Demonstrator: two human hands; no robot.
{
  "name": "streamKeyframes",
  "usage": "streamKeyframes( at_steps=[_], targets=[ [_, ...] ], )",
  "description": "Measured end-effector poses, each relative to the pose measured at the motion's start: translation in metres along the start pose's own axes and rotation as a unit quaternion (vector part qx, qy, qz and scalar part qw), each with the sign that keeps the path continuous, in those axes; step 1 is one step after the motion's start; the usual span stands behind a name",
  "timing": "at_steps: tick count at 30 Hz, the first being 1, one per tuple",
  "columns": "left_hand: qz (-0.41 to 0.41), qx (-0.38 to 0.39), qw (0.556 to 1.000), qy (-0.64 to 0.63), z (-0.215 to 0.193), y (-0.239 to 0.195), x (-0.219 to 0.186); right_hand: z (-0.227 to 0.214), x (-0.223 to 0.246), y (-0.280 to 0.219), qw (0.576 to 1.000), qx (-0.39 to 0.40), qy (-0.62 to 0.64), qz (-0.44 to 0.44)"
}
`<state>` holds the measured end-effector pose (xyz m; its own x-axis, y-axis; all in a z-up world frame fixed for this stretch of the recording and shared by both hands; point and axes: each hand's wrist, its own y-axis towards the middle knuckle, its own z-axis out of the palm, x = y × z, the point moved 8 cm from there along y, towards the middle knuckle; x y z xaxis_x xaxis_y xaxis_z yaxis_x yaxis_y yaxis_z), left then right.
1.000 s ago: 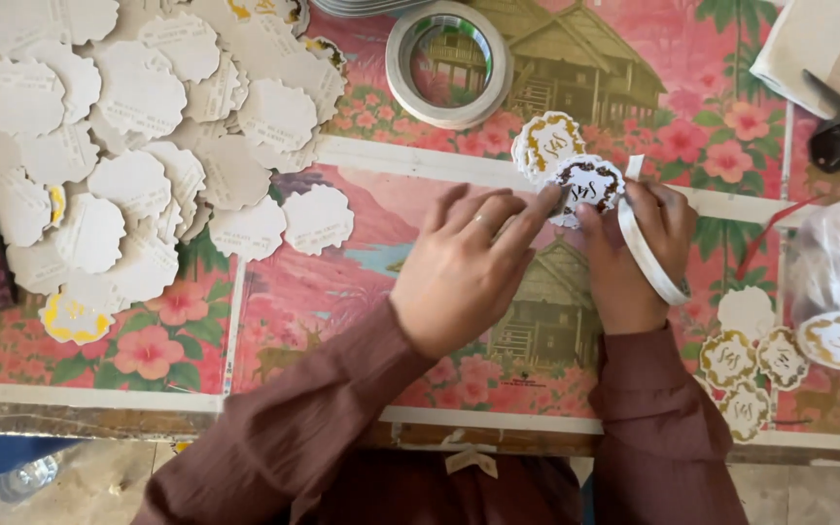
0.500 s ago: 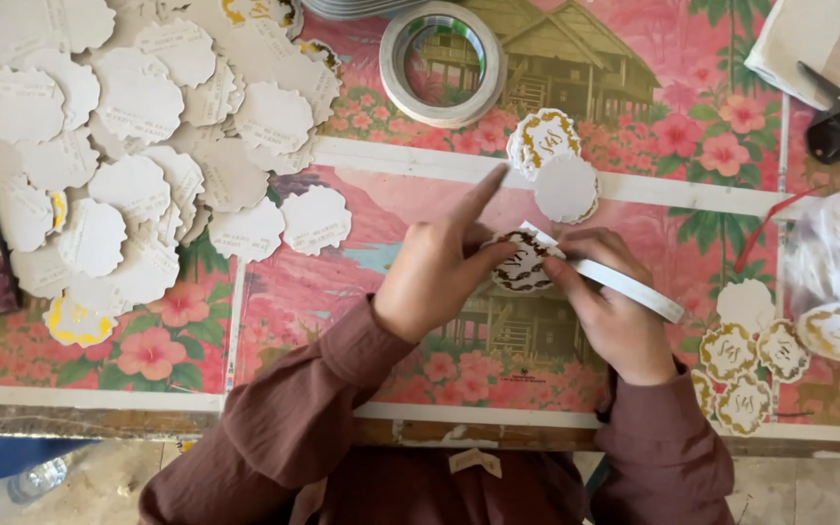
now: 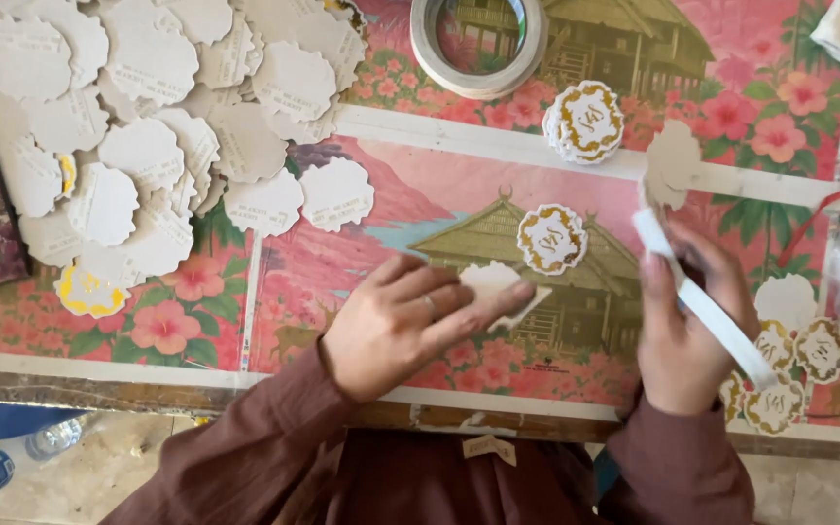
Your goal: The person applies adhesive tape to the back of small, white, scalloped-edge paper cutouts. They pick up each cutout from a pile, press a strip of tape onto it, and place the finished item on the table. The task is performed repeatedly on a floral-patterned surface.
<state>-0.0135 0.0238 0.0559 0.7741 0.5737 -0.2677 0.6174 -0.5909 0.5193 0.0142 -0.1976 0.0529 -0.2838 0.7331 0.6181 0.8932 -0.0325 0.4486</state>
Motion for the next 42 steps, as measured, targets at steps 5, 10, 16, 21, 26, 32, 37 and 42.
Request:
streamKeyframes(
  at_steps=[5,10,16,21,26,32,37,42],
  targets=[
    [-0.059,0.010,0.996,-0.060,-0.002,-0.018,-0.001,0.021,-0.001,-0.031,0.975,0.149,0.072,0.146],
    [-0.106,-0.019,0.990,-0.089,0.003,-0.017,-0.011,0.030,-0.004,-0.047,0.951,0.189,0.064,0.235],
    [-0.130,-0.022,0.974,-0.185,0.023,0.012,-0.011,0.034,0.004,-0.047,0.957,0.204,0.099,0.181],
    [-0.140,-0.001,0.987,-0.083,0.015,0.012,-0.005,0.001,-0.018,-0.059,0.978,0.055,0.099,0.174],
    [-0.091,0.003,0.985,-0.148,0.057,0.023,-0.020,0.022,0.010,-0.043,0.986,0.154,0.047,0.033],
    [-0.061,0.044,0.996,-0.051,0.085,0.039,-0.020,0.001,-0.023,-0.067,0.988,0.087,0.125,-0.028],
    [-0.044,0.049,0.996,-0.056,0.079,0.036,-0.019,-0.014,-0.035,-0.071,0.970,0.020,0.194,0.146],
    [-0.143,-0.029,0.984,-0.106,0.010,0.010,0.001,0.014,-0.009,-0.054,0.969,0.167,0.084,0.164]
  ],
)
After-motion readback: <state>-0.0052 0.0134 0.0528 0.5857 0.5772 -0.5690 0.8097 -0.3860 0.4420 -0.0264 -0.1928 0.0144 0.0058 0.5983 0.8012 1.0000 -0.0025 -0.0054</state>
